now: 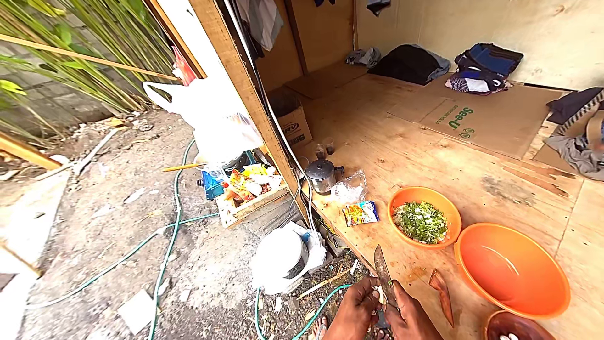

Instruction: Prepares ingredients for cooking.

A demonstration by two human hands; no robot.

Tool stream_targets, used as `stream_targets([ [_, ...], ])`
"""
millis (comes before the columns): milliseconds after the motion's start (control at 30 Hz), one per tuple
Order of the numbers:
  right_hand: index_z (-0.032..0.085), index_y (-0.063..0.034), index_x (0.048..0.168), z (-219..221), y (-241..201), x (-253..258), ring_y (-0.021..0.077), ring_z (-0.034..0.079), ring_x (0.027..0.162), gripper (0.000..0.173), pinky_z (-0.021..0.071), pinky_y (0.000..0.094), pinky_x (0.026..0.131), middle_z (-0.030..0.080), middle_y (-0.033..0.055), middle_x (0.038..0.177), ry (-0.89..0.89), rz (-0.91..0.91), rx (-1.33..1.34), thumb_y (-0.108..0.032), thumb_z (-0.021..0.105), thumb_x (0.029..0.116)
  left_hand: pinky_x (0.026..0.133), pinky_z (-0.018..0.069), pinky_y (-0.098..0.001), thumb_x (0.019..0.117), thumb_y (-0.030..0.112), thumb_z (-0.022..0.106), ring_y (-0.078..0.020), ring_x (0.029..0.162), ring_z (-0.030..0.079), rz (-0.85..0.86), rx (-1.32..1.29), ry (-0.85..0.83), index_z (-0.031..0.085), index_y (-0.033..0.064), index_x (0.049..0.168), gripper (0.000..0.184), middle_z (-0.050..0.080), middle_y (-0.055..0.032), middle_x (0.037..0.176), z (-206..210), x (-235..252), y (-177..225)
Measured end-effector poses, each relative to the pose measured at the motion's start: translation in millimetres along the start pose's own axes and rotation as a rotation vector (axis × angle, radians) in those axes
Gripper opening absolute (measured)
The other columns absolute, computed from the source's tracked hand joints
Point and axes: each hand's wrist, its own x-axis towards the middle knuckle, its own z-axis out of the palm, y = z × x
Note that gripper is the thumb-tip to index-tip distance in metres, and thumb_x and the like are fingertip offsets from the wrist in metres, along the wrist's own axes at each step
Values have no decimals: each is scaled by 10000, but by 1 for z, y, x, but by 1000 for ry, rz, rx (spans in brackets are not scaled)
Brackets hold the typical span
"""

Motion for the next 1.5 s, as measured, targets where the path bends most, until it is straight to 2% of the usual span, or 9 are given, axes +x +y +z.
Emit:
stream_targets([
  [200, 533, 20, 1270, -2, -20, -2, 320, 700, 812, 310, 560, 513, 758, 668, 165, 835, -10, -18, -253, -97, 514, 983, 589, 514, -271, 969, 228, 682, -85, 611, 582, 124, 243, 46, 694, 43, 1058, 205, 656, 1, 777, -2, 2, -4],
  [367, 428, -60, 1398, -12, -13, -2, 127, 537, 512, 406, 505, 297, 481, 589, 36, 756, -205, 35, 507, -95, 516, 1003, 499, 421, -223, 1008, 107, 583, -48, 535, 492, 127, -108, -98, 703, 18, 1051, 157, 634, -3, 730, -15, -7, -2],
  [467, 424, -96, 1358, -17, -13, 1, 110, 519, 485, 372, 487, 267, 451, 585, 37, 741, -308, 30, 837, -62, 505, 997, 492, 433, -193, 1025, 99, 532, -25, 539, 518, 91, -313, -125, 700, -9, 1171, 248, 713, -56, 846, -20, -15, -4],
  [633, 440, -111, 1280, -15, -12, 0, 112, 531, 474, 283, 489, 259, 441, 583, 47, 723, -348, 84, 1065, -73, 490, 1004, 493, 447, -190, 1020, 80, 529, -35, 534, 537, 74, -435, -96, 693, -13, 1152, 231, 714, -79, 838, -15, -19, -3],
  [733, 463, -45, 1305, -13, -16, -3, 134, 534, 480, 307, 499, 291, 444, 593, 55, 733, -116, -24, 562, -89, 504, 1003, 472, 444, -198, 999, 72, 528, -44, 510, 522, 59, -374, -1, 690, -33, 1112, 224, 693, -72, 804, -11, -21, 0],
  [900, 490, -52, 1511, -12, -21, -15, 285, 729, 1013, 510, 597, 505, 885, 720, 162, 1183, 84, -275, -294, -144, 515, 1010, 458, 436, -212, 946, 80, 597, -58, 485, 518, 31, -198, 152, 708, -18, 1003, 159, 673, -44, 707, -10, -22, 5],
  [1100, 597, -38, 1360, 3, -10, -19, 312, 706, 661, 384, 601, 475, 568, 693, 183, 1011, 191, -363, -547, -98, 534, 986, 435, 424, -204, 934, 79, 626, -50, 459, 503, -2, -223, 152, 712, -3, 923, 120, 664, -44, 684, -3, -24, 17],
  [1367, 629, -15, 1254, 16, -12, -22, 311, 713, 638, 354, 599, 468, 554, 713, 166, 961, 248, -311, -666, -15, 578, 903, 443, 416, -214, 931, 105, 643, -51, 468, 499, 83, -54, 127, 725, 28, 868, 129, 660, -25, 677, -3, -23, 13],
  [1500, 557, 30, 1305, 12, -22, -25, 379, 727, 818, 348, 581, 557, 704, 709, 206, 969, 105, -115, -422, -75, 491, 980, 488, 453, -222, 955, 121, 637, -44, 512, 528, 138, 126, 64, 751, 29, 972, 148, 649, 16, 687, -6, -23, 11],
])
